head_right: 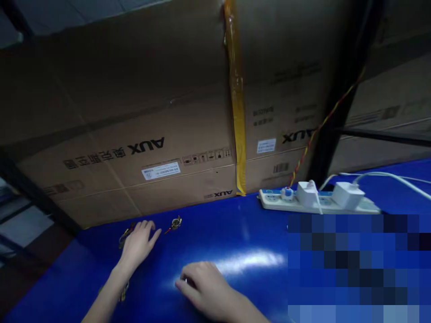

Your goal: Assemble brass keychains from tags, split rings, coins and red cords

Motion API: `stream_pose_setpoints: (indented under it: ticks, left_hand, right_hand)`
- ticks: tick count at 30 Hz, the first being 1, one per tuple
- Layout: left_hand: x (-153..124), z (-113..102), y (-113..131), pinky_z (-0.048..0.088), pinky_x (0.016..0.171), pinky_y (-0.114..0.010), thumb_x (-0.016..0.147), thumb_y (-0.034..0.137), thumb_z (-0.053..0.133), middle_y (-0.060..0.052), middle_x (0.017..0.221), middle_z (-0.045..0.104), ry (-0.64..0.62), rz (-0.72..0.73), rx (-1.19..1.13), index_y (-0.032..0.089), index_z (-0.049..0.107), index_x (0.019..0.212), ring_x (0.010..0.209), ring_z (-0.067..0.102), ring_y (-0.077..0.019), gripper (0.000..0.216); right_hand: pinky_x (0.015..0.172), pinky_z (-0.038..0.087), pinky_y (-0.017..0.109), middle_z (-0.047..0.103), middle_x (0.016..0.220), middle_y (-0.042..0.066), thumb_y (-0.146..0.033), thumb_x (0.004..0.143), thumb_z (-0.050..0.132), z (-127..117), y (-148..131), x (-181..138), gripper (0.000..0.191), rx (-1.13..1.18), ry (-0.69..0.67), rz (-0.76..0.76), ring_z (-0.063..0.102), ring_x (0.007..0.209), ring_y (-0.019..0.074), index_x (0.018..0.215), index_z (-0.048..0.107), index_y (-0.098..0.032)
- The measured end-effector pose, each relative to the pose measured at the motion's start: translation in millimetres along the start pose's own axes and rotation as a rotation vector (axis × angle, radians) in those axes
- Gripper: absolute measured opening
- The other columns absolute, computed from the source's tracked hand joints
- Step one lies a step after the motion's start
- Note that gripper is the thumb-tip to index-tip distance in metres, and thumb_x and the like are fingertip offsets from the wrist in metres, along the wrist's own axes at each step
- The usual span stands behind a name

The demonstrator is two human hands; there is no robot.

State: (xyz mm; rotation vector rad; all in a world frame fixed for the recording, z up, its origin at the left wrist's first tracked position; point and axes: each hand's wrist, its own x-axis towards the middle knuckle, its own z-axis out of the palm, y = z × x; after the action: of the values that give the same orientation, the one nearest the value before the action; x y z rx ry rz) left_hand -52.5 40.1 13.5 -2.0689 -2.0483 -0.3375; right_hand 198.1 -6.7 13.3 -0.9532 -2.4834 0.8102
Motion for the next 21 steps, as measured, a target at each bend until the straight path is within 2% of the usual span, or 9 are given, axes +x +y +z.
stream_pose_setpoints:
  ticks: [2,4,9,12,16,19,21]
  left_hand:
    - [20.1,13.3,21.6,0.044,0.085,-0.034,0.095,0.043,0.038,-0.010,0.109,0.059,0.014,0.042,-0.032,0.019,0.057,0.105,0.108,0.054,-0.0248,0.032]
    - [34.3,26.7,38.1,0.045,0.085,-0.034,0.094,0.045,0.040,-0.010,0.114,0.057,0.013,0.063,-0.053,0.020,0.054,0.114,0.109,0.053,-0.0247,0.035]
    - [39.0,43.8,56.2,0.049,0.075,-0.032,0.098,0.036,0.034,-0.011,0.105,0.058,-0.010,0.090,-0.063,0.018,0.057,0.104,0.097,0.060,-0.0239,0.029]
    - [22.1,40.5,63.6,0.049,0.071,-0.028,0.098,0.029,0.034,-0.008,0.101,0.058,-0.049,0.159,-0.073,0.019,0.057,0.101,0.087,0.063,-0.0201,0.025]
    - [-17.2,30.1,81.8,0.051,0.072,-0.026,0.097,0.027,0.038,-0.006,0.101,0.059,-0.116,0.295,-0.123,0.022,0.057,0.099,0.088,0.064,-0.0184,0.020]
    - [-46.3,22.9,95.6,0.052,0.073,-0.028,0.096,0.026,0.041,-0.005,0.100,0.060,-0.149,0.355,-0.175,0.023,0.058,0.100,0.089,0.063,-0.0196,0.018]
    - [-58.2,17.8,100.5,0.052,0.073,-0.029,0.095,0.024,0.042,-0.006,0.100,0.060,-0.159,0.374,-0.243,0.023,0.058,0.103,0.090,0.062,-0.0206,0.018]
  right_hand:
    - [0.067,0.038,0.024,0.070,0.084,0.003,-0.030,0.094,0.045,-0.7,0.9,-0.9,0.023,-0.018,-0.004,-0.017,0.062,0.077,0.0165,0.087,0.066,-0.020]
    - [0.066,0.038,0.024,0.070,0.084,0.003,-0.030,0.093,0.046,-1.4,1.9,-2.0,0.024,-0.029,-0.015,-0.022,0.062,0.076,0.0163,0.087,0.066,-0.020]
    - [0.066,0.037,0.023,0.070,0.085,0.001,-0.029,0.092,0.048,-6.7,9.4,-2.9,0.020,-0.057,0.024,-0.036,0.062,0.076,0.0158,0.087,0.065,-0.021]
    - [0.064,0.036,0.024,0.069,0.083,0.001,-0.028,0.092,0.048,-14.7,20.0,-0.4,0.020,-0.103,0.087,0.015,0.061,0.075,0.0158,0.084,0.064,-0.021]
    - [0.061,0.033,0.024,0.067,0.082,0.002,-0.028,0.093,0.045,-27.2,36.0,1.9,0.022,-0.160,0.180,0.134,0.060,0.072,0.0155,0.083,0.063,-0.020]
    - [0.060,0.033,0.023,0.067,0.083,0.001,-0.029,0.088,0.054,-33.3,42.3,-0.5,0.013,-0.140,0.136,0.129,0.060,0.073,0.0157,0.092,0.064,-0.022]
    - [0.062,0.035,0.023,0.067,0.087,0.000,-0.029,0.083,0.061,-34.4,43.2,-2.4,0.017,-0.114,0.072,0.078,0.060,0.076,0.0159,0.098,0.064,-0.023]
